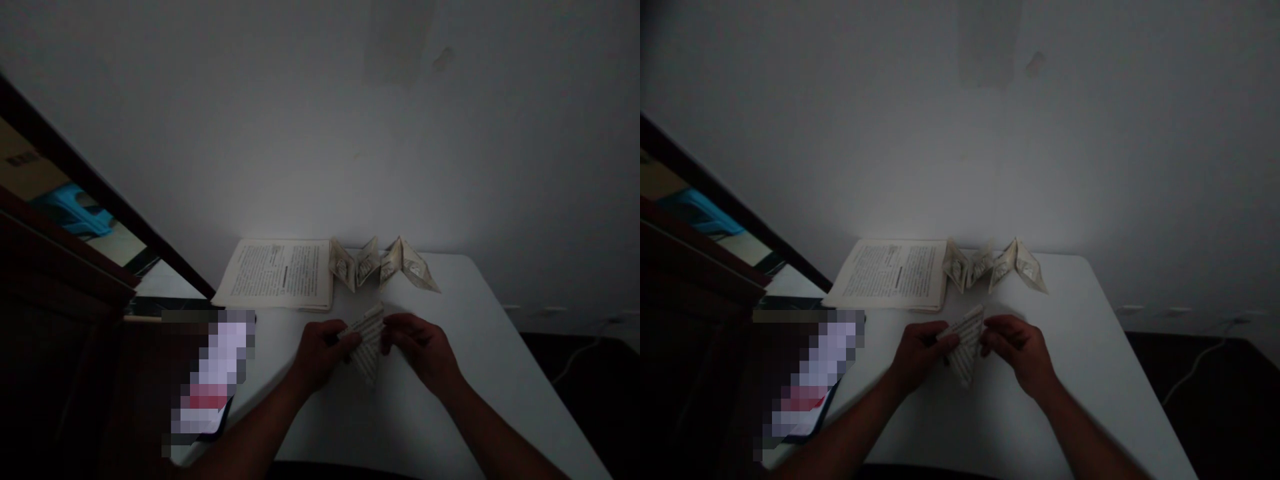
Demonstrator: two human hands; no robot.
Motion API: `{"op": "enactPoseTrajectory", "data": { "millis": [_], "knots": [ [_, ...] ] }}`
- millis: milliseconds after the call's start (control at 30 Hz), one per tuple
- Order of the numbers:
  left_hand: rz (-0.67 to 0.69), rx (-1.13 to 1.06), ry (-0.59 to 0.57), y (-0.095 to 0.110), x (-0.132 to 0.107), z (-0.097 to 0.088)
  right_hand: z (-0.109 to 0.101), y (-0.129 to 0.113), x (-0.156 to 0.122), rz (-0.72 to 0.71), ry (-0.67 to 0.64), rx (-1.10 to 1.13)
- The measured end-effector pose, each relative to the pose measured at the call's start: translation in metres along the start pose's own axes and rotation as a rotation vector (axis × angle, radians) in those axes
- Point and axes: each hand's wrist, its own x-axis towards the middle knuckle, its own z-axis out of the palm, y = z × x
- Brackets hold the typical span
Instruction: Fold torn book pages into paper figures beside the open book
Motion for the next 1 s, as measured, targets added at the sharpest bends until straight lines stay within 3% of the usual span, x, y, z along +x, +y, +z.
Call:
{"op": "enactPoseTrajectory", "data": {
  "millis": [167, 467, 700, 1000],
  "knots": [
    [0.040, 0.009, 0.046, 0.0024, 0.0004, 0.0017, 0.0068, -0.0005, -0.0043, 0.109, -0.105, -0.147],
    [0.087, 0.102, 0.003, 0.0059, -0.0023, 0.0043, 0.0052, 0.0020, -0.0042, 0.046, -0.031, -0.283],
    [0.051, -0.028, -0.064, 0.0051, -0.0004, 0.0045, 0.0032, 0.0029, -0.0064, 0.068, -0.093, -0.201],
    [0.033, -0.014, -0.086, 0.0030, -0.0016, 0.0028, 0.0012, 0.0039, -0.0055, 0.088, -0.107, -0.175]
  ]
}}
